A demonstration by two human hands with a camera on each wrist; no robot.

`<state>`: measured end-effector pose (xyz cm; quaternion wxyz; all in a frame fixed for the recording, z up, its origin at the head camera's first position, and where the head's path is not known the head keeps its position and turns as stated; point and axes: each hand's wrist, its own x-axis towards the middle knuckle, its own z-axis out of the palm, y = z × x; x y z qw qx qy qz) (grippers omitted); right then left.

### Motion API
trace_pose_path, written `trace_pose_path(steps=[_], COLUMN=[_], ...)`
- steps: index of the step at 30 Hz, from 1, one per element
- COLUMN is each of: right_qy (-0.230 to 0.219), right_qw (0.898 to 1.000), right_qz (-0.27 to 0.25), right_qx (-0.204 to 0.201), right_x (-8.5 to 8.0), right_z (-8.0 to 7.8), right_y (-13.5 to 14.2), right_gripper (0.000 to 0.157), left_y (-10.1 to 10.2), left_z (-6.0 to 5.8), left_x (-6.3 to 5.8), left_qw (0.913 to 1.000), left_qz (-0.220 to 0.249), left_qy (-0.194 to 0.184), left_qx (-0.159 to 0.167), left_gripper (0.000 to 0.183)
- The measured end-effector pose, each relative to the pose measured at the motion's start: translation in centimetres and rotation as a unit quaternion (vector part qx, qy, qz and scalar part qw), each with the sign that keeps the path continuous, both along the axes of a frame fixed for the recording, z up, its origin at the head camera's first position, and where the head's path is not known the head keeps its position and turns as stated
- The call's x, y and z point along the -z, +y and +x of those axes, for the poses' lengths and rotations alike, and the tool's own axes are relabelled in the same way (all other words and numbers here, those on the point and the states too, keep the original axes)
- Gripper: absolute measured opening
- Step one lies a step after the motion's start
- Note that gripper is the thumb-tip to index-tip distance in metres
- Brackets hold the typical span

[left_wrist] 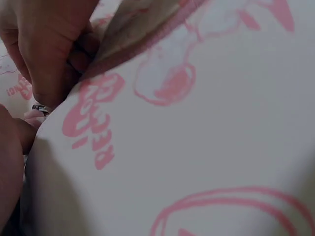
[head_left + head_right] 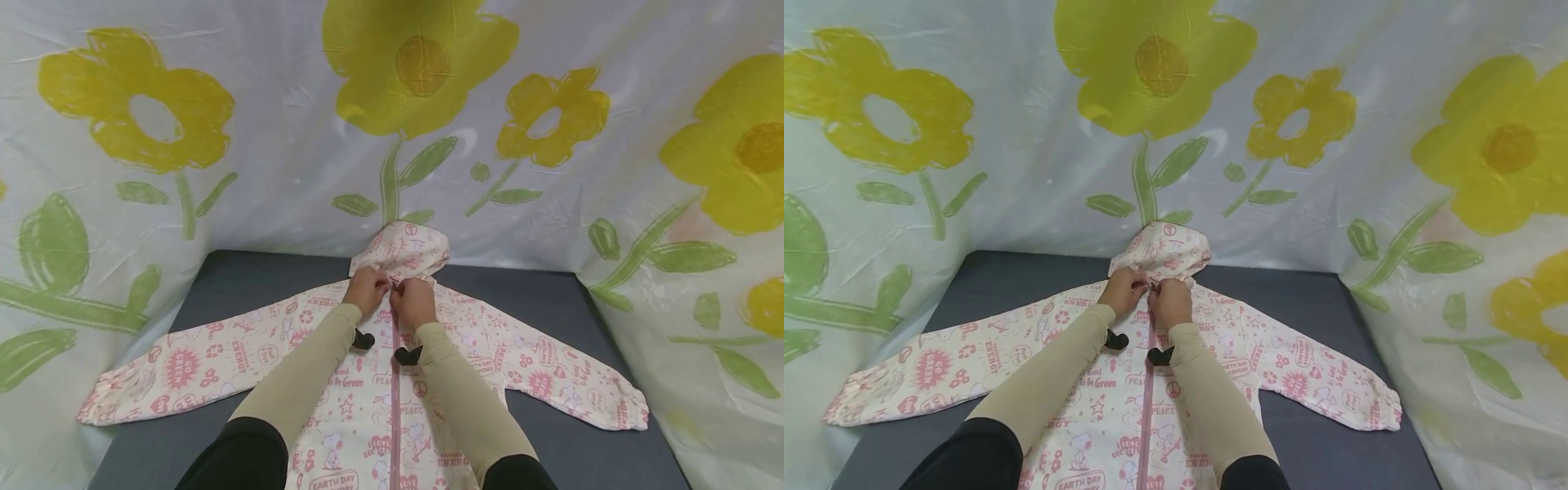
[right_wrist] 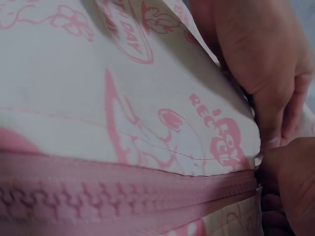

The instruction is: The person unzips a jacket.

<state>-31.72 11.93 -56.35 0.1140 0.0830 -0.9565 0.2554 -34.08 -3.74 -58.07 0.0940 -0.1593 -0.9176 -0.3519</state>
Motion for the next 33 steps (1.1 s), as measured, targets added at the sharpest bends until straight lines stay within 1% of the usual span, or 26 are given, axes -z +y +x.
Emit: trace_pose_path(steps=[3, 5, 6, 8, 10, 13, 15, 17, 19, 20, 22, 24, 26, 28, 30, 31, 33], right_qy=[0.006, 0.012, 0.01, -0.006, -0.03, -0.067, -0.076, -0.079, -0.07, -0.07, -0.072, -0.061, -0.07, -0.074, -0.074, -0.084, -0.085], right_qw=[1.0, 1.0, 1.0, 1.0, 0.998, 0.992, 0.987, 0.98, 0.978, 0.976, 0.975, 0.977, 0.977, 0.977, 0.978, 0.977, 0.978], right_qz=[-0.001, -0.006, -0.011, -0.025, -0.05, -0.105, -0.143, -0.18, -0.198, -0.204, -0.211, -0.202, -0.2, -0.198, -0.195, -0.195, -0.192], right_qx=[-0.004, -0.008, -0.01, -0.013, -0.015, -0.012, -0.012, -0.015, -0.022, -0.023, -0.022, -0.021, -0.011, -0.008, -0.007, -0.004, -0.008], right_x=[0.0, -0.3, -0.5, -0.8, -1.0, -1.2, -1.3, -1.4, -0.5, -0.5, -0.5, 0.0, -1.0, -1.0, 0.1, 0.3, 2.2], right_z=[0.2, 0.2, 0.2, 0.3, 0.4, 0.5, 0.6, 0.8, 0.7, 1.0, 1.6, 1.9, 3.1, 3.8, 4.1, 4.4, 4.5], right_y=[-0.2, -0.1, -0.1, 0.1, 0.3, 0.7, 0.8, 0.9, 1.1, 1.2, 1.3, 1.6, 1.6, 1.8, 2.1, 2.2, 2.8], right_gripper=[0.019, 0.018, 0.018, 0.019, 0.019, 0.02, 0.022, 0.025, 0.029, 0.03, 0.03, 0.032, 0.03, 0.03, 0.031, 0.03, 0.03], left_y=[-0.2, -0.3, -0.4, -0.5, -0.6, -0.7, -0.7, -0.8, -0.7, -0.7, -0.6, -0.5, -0.4, -0.4, -0.4, -0.4, -0.4], left_z=[0.3, 0.4, 0.5, 0.7, 0.9, 1.2, 1.3, 1.4, 1.4, 1.4, 1.4, 1.3, 1.3, 1.2, 1.2, 1.1, 1.1], left_x=[0.2, 0.2, 0.1, -0.2, -0.6, -1.3, -1.7, -2.0, -2.2, -2.3, -2.4, -2.7, -3.1, -3.5, -3.9, -4.1, -4.3], left_qw=[0.9994, 0.9984, 0.9979, 0.9971, 0.9965, 0.9951, 0.995, 0.9955, 0.9963, 0.9968, 0.9971, 0.997, 0.9964, 0.9955, 0.9946, 0.9941, 0.9931], left_qz=[0.034, 0.053, 0.062, 0.076, 0.083, 0.088, 0.085, 0.08, 0.076, 0.074, 0.074, 0.077, 0.084, 0.091, 0.098, 0.102, 0.107], left_qy=[0.012, 0.02, 0.019, 0.006, -0.016, -0.046, -0.053, -0.049, -0.038, -0.029, -0.017, -0.008, -0.006, -0.013, -0.017, -0.021, -0.03], left_qx=[0.005, 0.008, 0.008, 0.005, 0.001, 0.0, 0.005, 0.009, 0.012, 0.011, 0.005, -0.004, -0.013, -0.021, -0.029, -0.032, -0.037], left_gripper=[0.009, 0.009, 0.01, 0.01, 0.012, 0.015, 0.016, 0.014, 0.013, 0.013, 0.013, 0.012, 0.012, 0.012, 0.012, 0.013, 0.014])
